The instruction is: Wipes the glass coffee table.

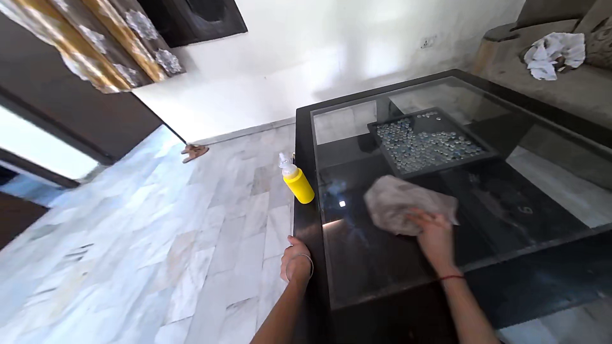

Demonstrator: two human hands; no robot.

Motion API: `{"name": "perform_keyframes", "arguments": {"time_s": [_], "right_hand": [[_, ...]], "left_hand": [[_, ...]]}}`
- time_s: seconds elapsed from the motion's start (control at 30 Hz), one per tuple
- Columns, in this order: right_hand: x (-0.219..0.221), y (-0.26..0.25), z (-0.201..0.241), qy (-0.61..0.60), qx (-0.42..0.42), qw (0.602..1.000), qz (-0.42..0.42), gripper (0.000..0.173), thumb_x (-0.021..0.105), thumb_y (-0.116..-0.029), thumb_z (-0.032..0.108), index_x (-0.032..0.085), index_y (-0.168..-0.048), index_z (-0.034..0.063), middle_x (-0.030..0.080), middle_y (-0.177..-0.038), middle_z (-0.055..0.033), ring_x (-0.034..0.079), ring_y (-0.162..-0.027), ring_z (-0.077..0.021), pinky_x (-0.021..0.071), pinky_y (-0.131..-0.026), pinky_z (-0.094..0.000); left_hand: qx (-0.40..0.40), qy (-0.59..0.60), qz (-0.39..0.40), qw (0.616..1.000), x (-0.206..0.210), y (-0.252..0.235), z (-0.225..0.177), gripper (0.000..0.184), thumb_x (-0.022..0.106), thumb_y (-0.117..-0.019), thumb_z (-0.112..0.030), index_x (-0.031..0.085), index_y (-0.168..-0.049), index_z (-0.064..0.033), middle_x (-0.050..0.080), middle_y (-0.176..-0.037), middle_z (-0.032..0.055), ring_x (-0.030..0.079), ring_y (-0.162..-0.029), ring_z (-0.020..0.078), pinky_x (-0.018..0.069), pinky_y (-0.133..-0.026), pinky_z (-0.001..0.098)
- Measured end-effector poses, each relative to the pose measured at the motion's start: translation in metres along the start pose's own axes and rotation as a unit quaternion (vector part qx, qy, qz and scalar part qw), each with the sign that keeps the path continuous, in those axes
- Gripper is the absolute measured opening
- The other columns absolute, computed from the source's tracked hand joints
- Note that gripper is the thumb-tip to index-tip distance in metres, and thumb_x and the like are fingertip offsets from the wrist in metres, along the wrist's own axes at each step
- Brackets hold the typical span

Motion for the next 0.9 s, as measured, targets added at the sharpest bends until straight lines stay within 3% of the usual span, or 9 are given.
{"name": "perform_keyframes", "arguments": {"time_s": [0.13,0.2,0.27,0.4,0.57,0.67,0.8,0.9], "right_hand": [[-0.062,0.008,-0.096,0.042,0.221,0.960,-0.166,0.033,0.062,-0.0900,-0.009,0.078,-0.115,0.0054,0.064,-0.137,-0.0231,0.053,-0.124,-0.0603,0.0365,-0.096,-0.0783],[-0.079,0.018,-0.125,0.028,0.301,0.931,-0.204,0.034,0.057,-0.0933,-0.005,0.075,-0.121,0.0052,0.059,-0.144,-0.0226,0.047,-0.132,-0.0588,0.0319,-0.104,-0.0766],[-0.083,0.022,-0.128,0.003,0.323,0.921,-0.220,0.038,0.054,-0.0937,-0.006,0.073,-0.125,0.0029,0.056,-0.147,-0.0237,0.043,-0.136,-0.0580,0.0309,-0.108,-0.0735],[-0.059,0.012,-0.081,-0.014,0.228,0.959,-0.167,0.038,0.056,-0.0905,-0.013,0.072,-0.123,-0.0028,0.059,-0.140,-0.0303,0.049,-0.129,-0.0610,0.0354,-0.105,-0.0723],[0.003,0.009,0.015,-0.055,0.082,0.994,0.035,0.041,0.055,-0.0914,-0.011,0.077,-0.120,0.0073,0.065,-0.140,-0.0141,0.058,-0.124,-0.0463,0.0435,-0.104,-0.0603],[0.037,0.029,0.079,-0.095,-0.019,0.976,0.194,0.053,0.052,-0.0898,-0.012,0.074,-0.128,0.0166,0.062,-0.146,-0.0041,0.052,-0.135,-0.0379,0.0408,-0.112,-0.0535],[0.067,0.076,0.139,-0.155,-0.193,0.939,0.240,0.051,0.058,-0.0848,-0.014,0.077,-0.122,0.0151,0.065,-0.141,-0.0045,0.057,-0.128,-0.0398,0.0454,-0.104,-0.0570],[0.067,0.072,0.139,-0.124,-0.211,0.937,0.249,0.048,0.057,-0.0881,-0.012,0.077,-0.123,0.0145,0.064,-0.143,-0.0035,0.057,-0.130,-0.0391,0.0452,-0.105,-0.0563]], "left_hand": [[0.001,0.010,-0.001,1.000,-0.001,0.000,-0.001,0.084,0.005,-0.1101,-0.055,0.067,-0.128,-0.0004,0.065,-0.136,0.0227,0.060,-0.132,0.0376,0.0492,-0.102,0.0592],[0.003,0.007,0.000,1.000,-0.001,0.000,-0.001,0.083,0.004,-0.1102,-0.054,0.066,-0.129,-0.0005,0.064,-0.137,0.0226,0.059,-0.132,0.0376,0.0487,-0.102,0.0594],[0.003,-0.004,-0.001,1.000,0.000,0.000,-0.001,0.083,0.004,-0.1101,-0.054,0.066,-0.130,-0.0014,0.064,-0.137,0.0216,0.060,-0.132,0.0366,0.0496,-0.102,0.0588],[0.004,0.000,-0.006,1.000,-0.001,0.001,-0.002,0.082,0.006,-0.1106,-0.053,0.064,-0.132,0.0001,0.063,-0.138,0.0227,0.060,-0.132,0.0366,0.0495,-0.103,0.0577],[0.004,-0.002,-0.007,1.000,0.000,0.002,0.000,0.083,0.005,-0.1103,-0.054,0.064,-0.131,0.0007,0.063,-0.138,0.0232,0.060,-0.132,0.0371,0.0498,-0.103,0.0577],[0.000,0.004,-0.008,1.000,0.000,0.001,0.000,0.084,0.005,-0.1099,-0.055,0.065,-0.131,0.0002,0.064,-0.137,0.0229,0.060,-0.132,0.0374,0.0497,-0.102,0.0581],[0.058,-0.025,0.000,0.998,-0.002,0.003,0.004,0.079,0.008,-0.1114,-0.052,0.061,-0.134,0.0012,0.064,-0.136,0.0241,0.060,-0.131,0.0385,0.0502,-0.101,0.0590],[0.059,-0.033,-0.008,0.998,-0.001,0.002,0.004,0.077,0.009,-0.1117,-0.051,0.062,-0.133,0.0003,0.064,-0.135,0.0238,0.061,-0.130,0.0387,0.0509,-0.100,0.0588]]}}
Point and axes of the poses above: each hand's wrist, its own y-axis away from the middle knuckle, its own x-axis out of the palm, z = x × y, the point moved 4 cm from there along -y, towards the middle knuckle
